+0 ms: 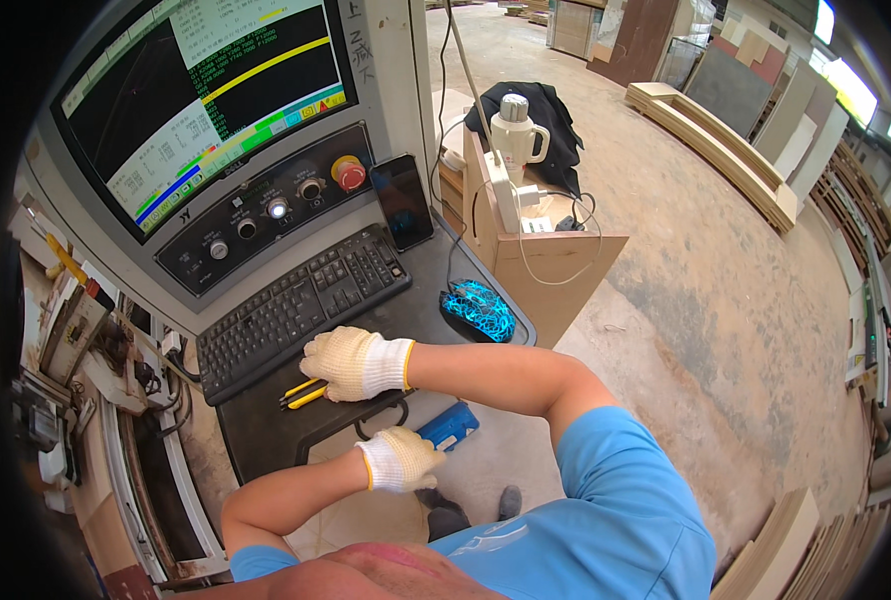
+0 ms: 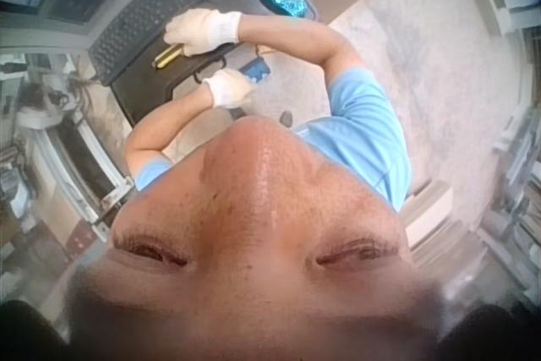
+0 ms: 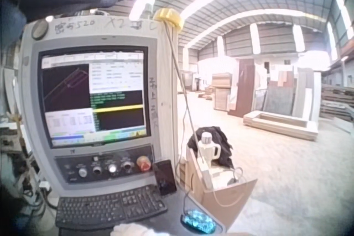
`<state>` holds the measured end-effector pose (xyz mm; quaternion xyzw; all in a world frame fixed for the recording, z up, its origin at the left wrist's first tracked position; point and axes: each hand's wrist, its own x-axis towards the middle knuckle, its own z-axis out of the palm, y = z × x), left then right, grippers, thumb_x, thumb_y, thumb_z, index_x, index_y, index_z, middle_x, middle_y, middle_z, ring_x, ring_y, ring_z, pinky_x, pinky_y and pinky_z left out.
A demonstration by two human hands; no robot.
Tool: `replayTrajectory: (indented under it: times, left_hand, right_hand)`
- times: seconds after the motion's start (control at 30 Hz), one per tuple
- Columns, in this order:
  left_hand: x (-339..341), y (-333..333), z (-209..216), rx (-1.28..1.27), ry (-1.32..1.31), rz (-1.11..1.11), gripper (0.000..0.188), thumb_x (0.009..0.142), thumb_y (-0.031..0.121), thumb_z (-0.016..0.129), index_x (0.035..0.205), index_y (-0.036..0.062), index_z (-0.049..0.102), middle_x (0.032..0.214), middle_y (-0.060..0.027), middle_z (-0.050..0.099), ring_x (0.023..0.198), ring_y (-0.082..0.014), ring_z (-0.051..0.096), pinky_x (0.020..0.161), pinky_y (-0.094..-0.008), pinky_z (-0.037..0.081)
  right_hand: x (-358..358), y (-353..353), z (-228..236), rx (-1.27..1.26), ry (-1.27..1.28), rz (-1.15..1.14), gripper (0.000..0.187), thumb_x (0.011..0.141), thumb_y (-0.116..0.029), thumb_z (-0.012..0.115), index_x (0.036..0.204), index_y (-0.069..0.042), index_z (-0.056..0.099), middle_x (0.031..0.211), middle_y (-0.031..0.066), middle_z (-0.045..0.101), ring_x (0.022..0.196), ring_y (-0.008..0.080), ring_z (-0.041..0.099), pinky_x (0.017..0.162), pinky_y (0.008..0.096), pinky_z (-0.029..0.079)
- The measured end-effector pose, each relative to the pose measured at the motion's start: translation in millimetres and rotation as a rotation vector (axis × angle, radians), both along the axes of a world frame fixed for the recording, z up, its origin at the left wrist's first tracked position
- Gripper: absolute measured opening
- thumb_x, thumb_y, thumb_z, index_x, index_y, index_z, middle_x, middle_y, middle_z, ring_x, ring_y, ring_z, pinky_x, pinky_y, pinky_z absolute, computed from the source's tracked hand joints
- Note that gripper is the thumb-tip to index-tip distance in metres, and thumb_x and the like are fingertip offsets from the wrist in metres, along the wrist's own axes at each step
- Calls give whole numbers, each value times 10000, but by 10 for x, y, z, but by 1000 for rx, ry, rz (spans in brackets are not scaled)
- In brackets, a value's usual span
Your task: The person uses a yellow tool to adjust a large sheet of material on a CNC machine, then removes the sheet and stacks it with others. The person returns to the control console to operate the keyboard and mouse, then repeats the adjustment and removal process.
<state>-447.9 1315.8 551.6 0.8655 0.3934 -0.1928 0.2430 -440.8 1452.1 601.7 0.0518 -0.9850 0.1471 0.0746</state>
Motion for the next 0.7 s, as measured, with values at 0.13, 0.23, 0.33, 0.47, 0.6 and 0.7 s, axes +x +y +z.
replayTrajectory:
  times: [0.13, 0.23, 0.33, 0.47, 0.6, 0.7]
  left_hand:
    - [-5, 3, -45, 4, 7, -4, 428, 936, 407, 656, 1149, 36, 675, 1024, -221, 720, 922, -402, 713, 813, -524, 552]
    - [-16, 1, -79, 12, 13, -9, 475, 937, 411, 655, 1230, 37, 653, 1027, -211, 720, 916, -398, 712, 811, -527, 551]
    - [-26, -3, -92, 29, 26, -19, 538, 942, 410, 638, 1328, 36, 612, 1033, -201, 721, 910, -396, 711, 813, -527, 551]
    - [-20, 7, -75, 24, 34, -25, 549, 947, 405, 611, 1397, 91, 585, 1040, -191, 722, 919, -388, 715, 822, -522, 555]
    - [-5, 40, -14, -6, 86, -21, 491, 941, 409, 609, 1357, 147, 621, 1054, -191, 722, 925, -378, 722, 829, -510, 561]
    - [-10, 52, 38, 10, 38, 27, 367, 916, 380, 648, 1130, 88, 710, 1007, -196, 747, 918, -392, 732, 824, -510, 574]
  right_hand:
    - [5, -32, 22, -4, -1, 21, 371, 830, -290, 748, 1100, -50, 666, 1115, 140, 644, 1116, 332, 624, 930, 462, 522]
    - [7, -52, 39, 2, -50, 20, 385, 831, -294, 746, 1118, -49, 670, 1135, 147, 646, 1134, 333, 623, 941, 458, 520]
    - [14, -63, 29, 17, -55, 16, 412, 828, -327, 759, 1117, -48, 672, 1133, 152, 650, 1123, 338, 629, 935, 459, 524]
    - [10, -50, 75, -58, 30, -43, 477, 811, -406, 788, 1101, -46, 674, 1088, 154, 655, 1083, 347, 643, 909, 465, 532]
    - [172, -23, 275, -93, 437, -41, 324, 854, -323, 752, 1047, -72, 689, 946, 125, 632, 937, 350, 627, 815, 466, 506]
    - [634, 12, 355, -146, 674, -108, 146, 833, -174, 733, 943, -82, 706, 811, 104, 587, 801, 348, 593, 740, 468, 477]
